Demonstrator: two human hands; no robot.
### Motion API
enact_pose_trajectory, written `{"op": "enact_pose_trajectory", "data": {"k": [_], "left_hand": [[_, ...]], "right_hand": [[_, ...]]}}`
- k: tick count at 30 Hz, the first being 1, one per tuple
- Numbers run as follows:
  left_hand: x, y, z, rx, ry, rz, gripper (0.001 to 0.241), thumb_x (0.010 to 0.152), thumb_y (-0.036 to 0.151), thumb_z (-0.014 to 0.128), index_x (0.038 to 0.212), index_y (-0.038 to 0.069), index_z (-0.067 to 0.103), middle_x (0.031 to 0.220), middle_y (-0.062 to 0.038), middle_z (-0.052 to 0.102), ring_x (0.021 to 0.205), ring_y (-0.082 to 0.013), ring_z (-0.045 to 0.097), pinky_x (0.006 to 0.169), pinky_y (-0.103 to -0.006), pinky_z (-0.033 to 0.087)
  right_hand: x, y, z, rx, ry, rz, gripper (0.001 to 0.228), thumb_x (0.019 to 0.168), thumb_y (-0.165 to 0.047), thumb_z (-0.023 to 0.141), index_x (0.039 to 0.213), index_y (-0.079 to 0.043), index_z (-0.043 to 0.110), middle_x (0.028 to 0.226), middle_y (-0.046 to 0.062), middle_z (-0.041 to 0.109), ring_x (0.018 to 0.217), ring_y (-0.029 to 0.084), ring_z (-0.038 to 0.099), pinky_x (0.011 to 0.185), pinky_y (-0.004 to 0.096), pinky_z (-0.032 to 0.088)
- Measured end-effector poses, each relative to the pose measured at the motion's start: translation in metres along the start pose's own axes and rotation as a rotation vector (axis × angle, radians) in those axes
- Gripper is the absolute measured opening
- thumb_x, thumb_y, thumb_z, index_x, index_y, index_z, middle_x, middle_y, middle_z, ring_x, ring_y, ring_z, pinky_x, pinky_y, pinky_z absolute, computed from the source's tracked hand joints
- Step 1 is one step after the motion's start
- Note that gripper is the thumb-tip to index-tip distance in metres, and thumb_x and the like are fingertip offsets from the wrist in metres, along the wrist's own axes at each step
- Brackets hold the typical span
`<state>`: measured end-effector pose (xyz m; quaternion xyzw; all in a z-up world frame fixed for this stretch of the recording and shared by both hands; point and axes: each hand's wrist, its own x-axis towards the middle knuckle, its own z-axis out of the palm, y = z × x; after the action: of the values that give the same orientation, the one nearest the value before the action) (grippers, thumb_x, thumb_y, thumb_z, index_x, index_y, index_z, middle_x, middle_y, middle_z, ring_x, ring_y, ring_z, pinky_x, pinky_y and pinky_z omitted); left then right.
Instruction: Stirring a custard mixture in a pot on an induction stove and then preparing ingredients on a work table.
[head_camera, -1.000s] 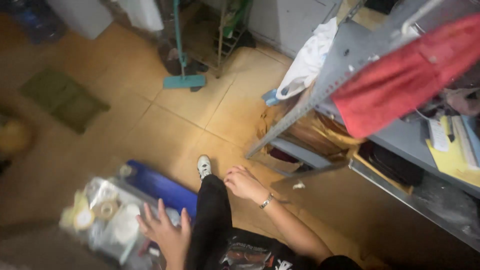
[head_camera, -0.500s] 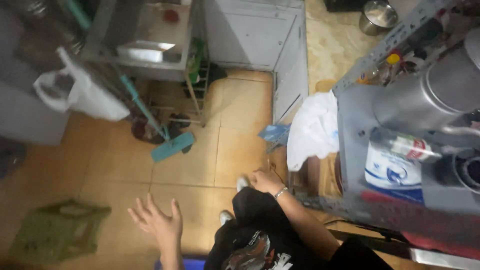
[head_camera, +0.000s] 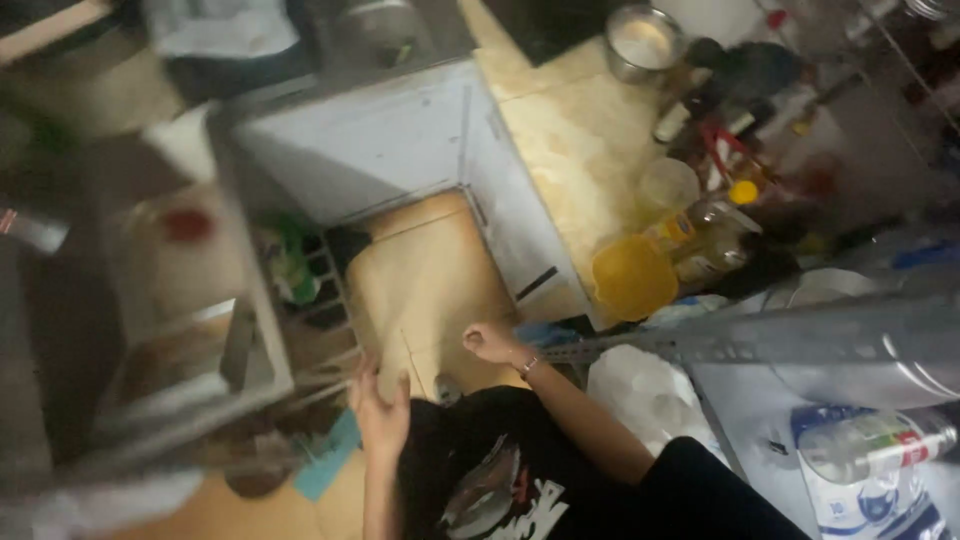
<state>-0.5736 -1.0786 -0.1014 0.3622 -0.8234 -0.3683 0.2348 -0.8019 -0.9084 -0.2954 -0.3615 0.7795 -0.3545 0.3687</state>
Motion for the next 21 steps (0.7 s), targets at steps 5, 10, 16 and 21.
{"op": "enact_pose_trajectory", "data": {"k": [5, 10, 16, 21], "left_hand": [[0.191, 0.010, 0.161, -0.873, -0.534, -0.340, 0.045, 0.100, 0.032, 0.061, 0.137, 0.008, 0.060, 0.139, -0.010, 0.064, 0.130, -0.0240, 0.058, 0.110, -0.0399, 0.042], [0.368, 0.076, 0.414, -1.289, -0.992, -0.739, 0.043, 0.100, 0.043, 0.054, 0.127, 0.010, 0.064, 0.129, -0.009, 0.069, 0.119, -0.0257, 0.063, 0.104, -0.0420, 0.047], [0.484, 0.179, 0.610, -2.056, -1.628, -0.903, 0.042, 0.108, 0.044, 0.057, 0.125, 0.006, 0.066, 0.117, -0.007, 0.069, 0.113, -0.0205, 0.065, 0.104, -0.0367, 0.053], [0.525, 0.256, 0.676, -1.796, -1.804, -0.636, 0.051, 0.093, 0.057, 0.055, 0.117, 0.016, 0.072, 0.097, -0.001, 0.072, 0.084, -0.0186, 0.066, 0.080, -0.0422, 0.055]], "right_hand": [[-0.014, -0.023, -0.054, 0.290, 0.118, 0.201, 0.029, 0.098, -0.027, 0.069, 0.113, -0.003, 0.069, 0.110, 0.017, 0.074, 0.102, 0.026, 0.068, 0.089, 0.042, 0.056], [-0.064, -0.059, -0.086, 0.417, 0.409, 0.594, 0.046, 0.095, -0.040, 0.063, 0.129, -0.008, 0.067, 0.123, 0.012, 0.073, 0.110, 0.024, 0.070, 0.096, 0.037, 0.055], [-0.123, -0.013, 0.117, 0.570, 0.991, 1.043, 0.048, 0.082, -0.032, 0.073, 0.122, -0.007, 0.069, 0.117, 0.013, 0.074, 0.110, 0.031, 0.071, 0.094, 0.040, 0.055], [-0.122, -0.103, 0.256, 0.463, 0.799, 1.490, 0.036, 0.089, -0.037, 0.064, 0.110, -0.011, 0.077, 0.115, 0.012, 0.077, 0.113, 0.030, 0.071, 0.101, 0.039, 0.055]]}}
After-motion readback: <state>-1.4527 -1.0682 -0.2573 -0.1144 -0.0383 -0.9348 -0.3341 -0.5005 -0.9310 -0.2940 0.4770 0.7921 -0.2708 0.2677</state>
